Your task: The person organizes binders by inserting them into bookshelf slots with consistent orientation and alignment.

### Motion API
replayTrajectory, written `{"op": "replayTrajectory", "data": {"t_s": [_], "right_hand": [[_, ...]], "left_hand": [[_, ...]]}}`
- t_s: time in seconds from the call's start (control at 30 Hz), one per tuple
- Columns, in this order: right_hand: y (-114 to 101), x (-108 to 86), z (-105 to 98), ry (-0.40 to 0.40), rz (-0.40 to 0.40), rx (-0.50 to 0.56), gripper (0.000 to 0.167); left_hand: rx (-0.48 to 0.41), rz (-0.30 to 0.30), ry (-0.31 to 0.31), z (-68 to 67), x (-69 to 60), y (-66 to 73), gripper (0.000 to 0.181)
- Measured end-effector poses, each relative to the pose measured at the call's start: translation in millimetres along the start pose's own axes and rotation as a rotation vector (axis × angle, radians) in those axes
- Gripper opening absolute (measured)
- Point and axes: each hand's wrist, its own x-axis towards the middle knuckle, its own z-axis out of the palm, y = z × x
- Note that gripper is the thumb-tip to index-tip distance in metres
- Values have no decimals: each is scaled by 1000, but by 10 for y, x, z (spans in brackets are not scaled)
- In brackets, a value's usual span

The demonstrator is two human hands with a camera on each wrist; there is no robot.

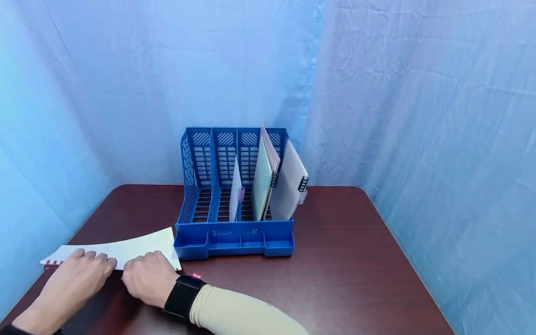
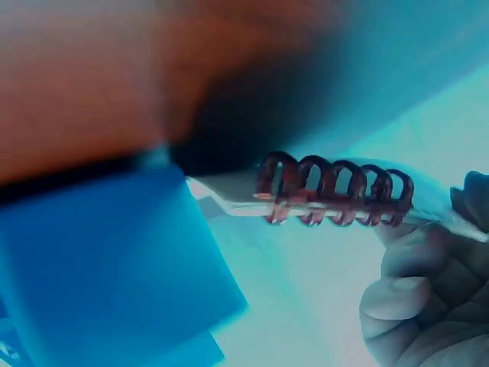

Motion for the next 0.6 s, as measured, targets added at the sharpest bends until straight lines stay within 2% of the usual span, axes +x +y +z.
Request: {"op": "replayTrajectory", "data": {"t_s": [0.1, 0.3, 0.4, 0.47, 0.6], "right_hand": [[40, 34, -130, -7, 71, 36, 26], [147, 57, -341, -73, 180, 151, 23], [208, 47, -371, -32, 207, 183, 23], [241, 30, -362, 21, 215, 190, 23], [290, -2, -340, 128, 222, 199, 20]], "left_hand": [[23, 14, 69, -101, 157, -18, 50], [49, 56, 100, -250, 430, -50, 43], [46, 69, 105, -319, 520, -72, 45], [47, 82, 96, -377, 565, -92, 48], [61, 103, 120, -483, 669, -145, 50]]}}
